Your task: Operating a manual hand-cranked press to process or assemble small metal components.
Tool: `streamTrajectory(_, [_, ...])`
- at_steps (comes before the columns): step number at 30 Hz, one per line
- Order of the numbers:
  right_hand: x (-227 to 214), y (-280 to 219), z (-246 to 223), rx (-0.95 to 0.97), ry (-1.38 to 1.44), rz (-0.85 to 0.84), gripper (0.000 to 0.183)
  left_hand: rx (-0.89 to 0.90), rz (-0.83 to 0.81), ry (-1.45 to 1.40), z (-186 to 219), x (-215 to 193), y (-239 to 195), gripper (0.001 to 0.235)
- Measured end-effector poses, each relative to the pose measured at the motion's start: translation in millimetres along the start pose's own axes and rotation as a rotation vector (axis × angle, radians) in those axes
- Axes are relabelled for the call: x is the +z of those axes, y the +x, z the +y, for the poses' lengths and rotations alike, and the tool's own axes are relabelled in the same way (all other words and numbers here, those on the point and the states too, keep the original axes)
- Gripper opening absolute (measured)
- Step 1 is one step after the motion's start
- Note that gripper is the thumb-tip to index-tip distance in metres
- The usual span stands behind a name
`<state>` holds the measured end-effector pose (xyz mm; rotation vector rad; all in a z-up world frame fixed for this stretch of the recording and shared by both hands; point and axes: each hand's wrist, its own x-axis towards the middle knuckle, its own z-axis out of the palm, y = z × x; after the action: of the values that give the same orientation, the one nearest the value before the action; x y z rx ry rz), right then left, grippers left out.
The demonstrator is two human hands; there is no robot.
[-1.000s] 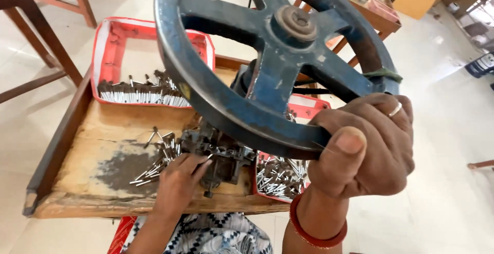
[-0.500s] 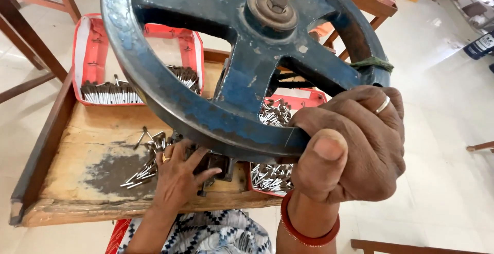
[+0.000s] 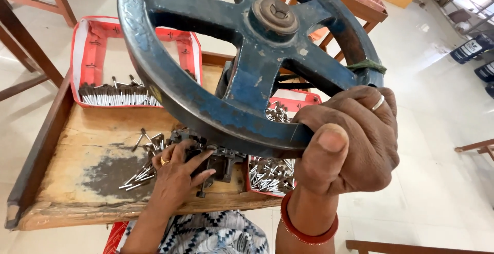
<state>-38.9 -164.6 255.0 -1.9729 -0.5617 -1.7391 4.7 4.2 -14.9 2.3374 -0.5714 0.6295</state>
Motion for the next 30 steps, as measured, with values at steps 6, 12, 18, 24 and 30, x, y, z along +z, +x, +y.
streamTrajectory(6, [-4,1,-23,0.022,-0.096,-0.136,0.056,-0.053,-0.024,-0.03,-1,4,-6,0.04])
streamTrajectory(12, [37,27,-87,-0.182,-0.593,-0.296,0.045,0.04,-0.066,0.034,8,-1,4,0.042])
streamTrajectory(18, [-4,7,-18,-0.124,-0.176,-0.236,0.047,-0.006,0.048,0.048,23,12,16,0.033])
streamTrajectory(24, [-10,-4,31,0.018,0.204,-0.058,0.065,0.096,0.08,-0.181,35,40,2,0.031])
streamTrajectory(30, [-10,-13,33,-0.059,0.124,-0.066,0.074,0.113,-0.004,-0.387,66,21,-17,0.019])
